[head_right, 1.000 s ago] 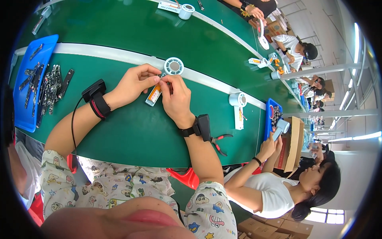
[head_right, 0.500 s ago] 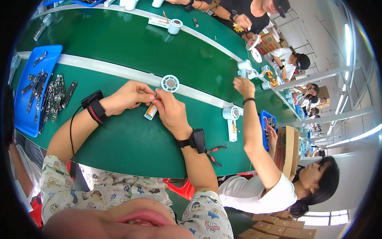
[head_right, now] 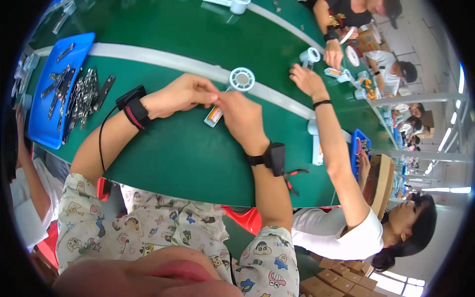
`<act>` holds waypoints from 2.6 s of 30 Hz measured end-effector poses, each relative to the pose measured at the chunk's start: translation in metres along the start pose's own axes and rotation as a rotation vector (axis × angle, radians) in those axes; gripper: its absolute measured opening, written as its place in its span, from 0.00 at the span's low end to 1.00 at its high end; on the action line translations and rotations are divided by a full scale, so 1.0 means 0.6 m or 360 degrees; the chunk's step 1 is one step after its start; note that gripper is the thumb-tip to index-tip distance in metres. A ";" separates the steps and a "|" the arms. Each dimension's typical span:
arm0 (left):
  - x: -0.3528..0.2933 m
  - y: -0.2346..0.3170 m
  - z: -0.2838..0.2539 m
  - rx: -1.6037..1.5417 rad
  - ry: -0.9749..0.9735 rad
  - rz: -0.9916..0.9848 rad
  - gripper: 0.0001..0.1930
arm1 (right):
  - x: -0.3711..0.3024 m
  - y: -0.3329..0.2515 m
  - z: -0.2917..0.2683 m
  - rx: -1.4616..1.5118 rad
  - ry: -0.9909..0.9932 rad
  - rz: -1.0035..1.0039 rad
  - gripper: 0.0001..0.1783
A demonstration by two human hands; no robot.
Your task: Assembling small electronic components into plastic housings on a factory production line.
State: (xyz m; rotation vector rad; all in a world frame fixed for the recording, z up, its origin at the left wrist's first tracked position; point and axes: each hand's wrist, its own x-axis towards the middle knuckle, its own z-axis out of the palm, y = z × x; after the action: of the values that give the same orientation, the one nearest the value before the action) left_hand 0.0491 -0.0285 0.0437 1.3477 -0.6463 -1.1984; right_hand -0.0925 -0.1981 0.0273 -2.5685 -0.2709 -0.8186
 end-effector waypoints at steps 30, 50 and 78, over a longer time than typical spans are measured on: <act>-0.002 -0.050 0.029 0.0603 0.0306 0.0965 0.18 | -0.012 -0.033 -0.015 0.1205 0.0592 0.0834 0.20; -0.011 -0.042 0.037 0.0627 0.0209 0.0950 0.16 | -0.021 -0.025 -0.035 0.1397 0.0396 0.0841 0.10; -0.011 -0.047 0.037 0.0660 0.0238 0.1019 0.17 | -0.007 -0.044 -0.028 0.0184 0.0344 0.0075 0.13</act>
State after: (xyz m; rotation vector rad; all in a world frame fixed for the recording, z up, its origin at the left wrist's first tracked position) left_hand 0.0194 -0.0256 0.0230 1.3935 -1.1531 -0.4558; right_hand -0.1125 -0.1824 0.0463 -2.3472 -0.1847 -1.0222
